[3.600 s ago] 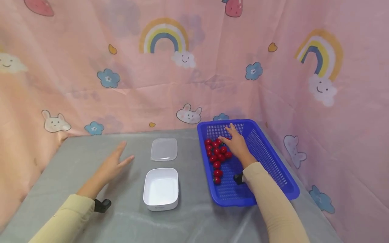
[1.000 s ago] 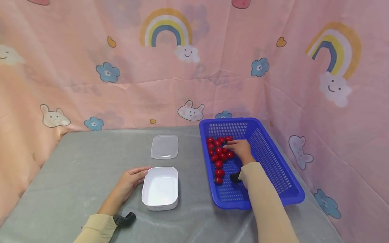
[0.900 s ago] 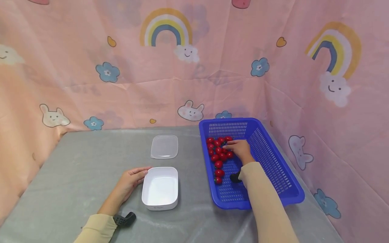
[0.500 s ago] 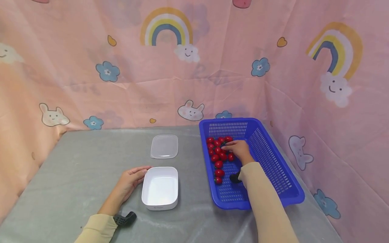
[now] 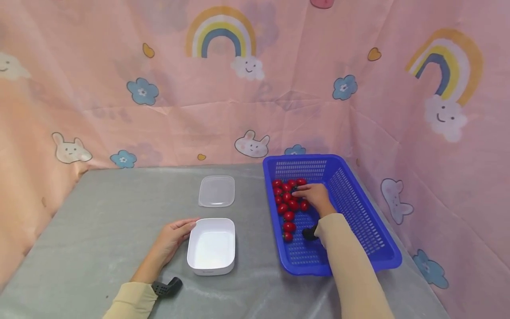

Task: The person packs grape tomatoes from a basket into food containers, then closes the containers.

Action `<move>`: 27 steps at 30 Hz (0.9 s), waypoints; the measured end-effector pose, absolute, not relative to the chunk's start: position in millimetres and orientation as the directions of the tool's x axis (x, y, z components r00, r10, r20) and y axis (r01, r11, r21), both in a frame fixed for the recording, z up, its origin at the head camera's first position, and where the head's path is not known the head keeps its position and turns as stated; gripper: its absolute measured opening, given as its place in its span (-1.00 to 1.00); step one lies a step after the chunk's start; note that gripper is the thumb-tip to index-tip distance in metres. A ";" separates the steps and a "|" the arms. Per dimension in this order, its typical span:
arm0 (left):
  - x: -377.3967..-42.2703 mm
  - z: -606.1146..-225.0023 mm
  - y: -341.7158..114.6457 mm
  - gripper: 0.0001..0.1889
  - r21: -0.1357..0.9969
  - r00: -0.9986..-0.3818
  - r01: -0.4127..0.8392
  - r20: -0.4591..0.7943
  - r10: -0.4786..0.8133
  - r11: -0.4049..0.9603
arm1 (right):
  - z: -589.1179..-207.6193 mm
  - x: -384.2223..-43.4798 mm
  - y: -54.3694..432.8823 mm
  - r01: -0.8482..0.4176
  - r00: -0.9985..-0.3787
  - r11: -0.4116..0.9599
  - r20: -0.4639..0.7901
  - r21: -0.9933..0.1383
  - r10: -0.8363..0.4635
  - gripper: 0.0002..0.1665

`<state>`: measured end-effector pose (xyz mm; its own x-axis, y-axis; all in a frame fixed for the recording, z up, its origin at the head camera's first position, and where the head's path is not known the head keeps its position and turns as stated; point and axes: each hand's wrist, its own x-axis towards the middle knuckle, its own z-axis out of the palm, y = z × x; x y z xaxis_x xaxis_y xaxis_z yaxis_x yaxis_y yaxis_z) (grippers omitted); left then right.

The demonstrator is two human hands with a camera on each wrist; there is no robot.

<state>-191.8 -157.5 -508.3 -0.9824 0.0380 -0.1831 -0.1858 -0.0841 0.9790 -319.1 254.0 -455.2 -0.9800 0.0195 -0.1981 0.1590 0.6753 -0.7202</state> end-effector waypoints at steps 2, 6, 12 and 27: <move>-192.8 -508.2 -155.7 -0.61 0.980 -0.983 -0.182 -0.180 0.032 -0.081 | -453.7 -320.0 256.6 0.169 -0.981 0.651 -0.193 -0.740 0.035 -0.40; -194.2 -507.3 -153.0 -0.63 0.982 -0.985 -0.171 -0.170 0.024 -0.085 | -446.2 -320.2 259.0 0.195 -0.980 0.532 -0.181 -0.824 0.078 -0.38; -194.3 -505.8 -152.2 -0.64 0.987 -0.989 -0.149 -0.147 0.029 -0.056 | -417.2 -315.9 260.8 0.208 -0.976 0.396 -0.165 -0.894 0.141 -0.26; -191.6 -510.5 -154.6 -0.63 0.984 -0.986 -0.165 -0.163 0.029 -0.069 | -371.8 -287.6 225.6 0.108 -0.994 0.089 -0.105 -0.990 0.042 -0.41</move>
<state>-191.6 -154.6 -510.5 -0.9862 0.0290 -0.1631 -0.1648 -0.0686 0.9839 -287.6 225.6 -371.8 -0.9936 0.0415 -0.1047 0.1080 0.0888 -0.9902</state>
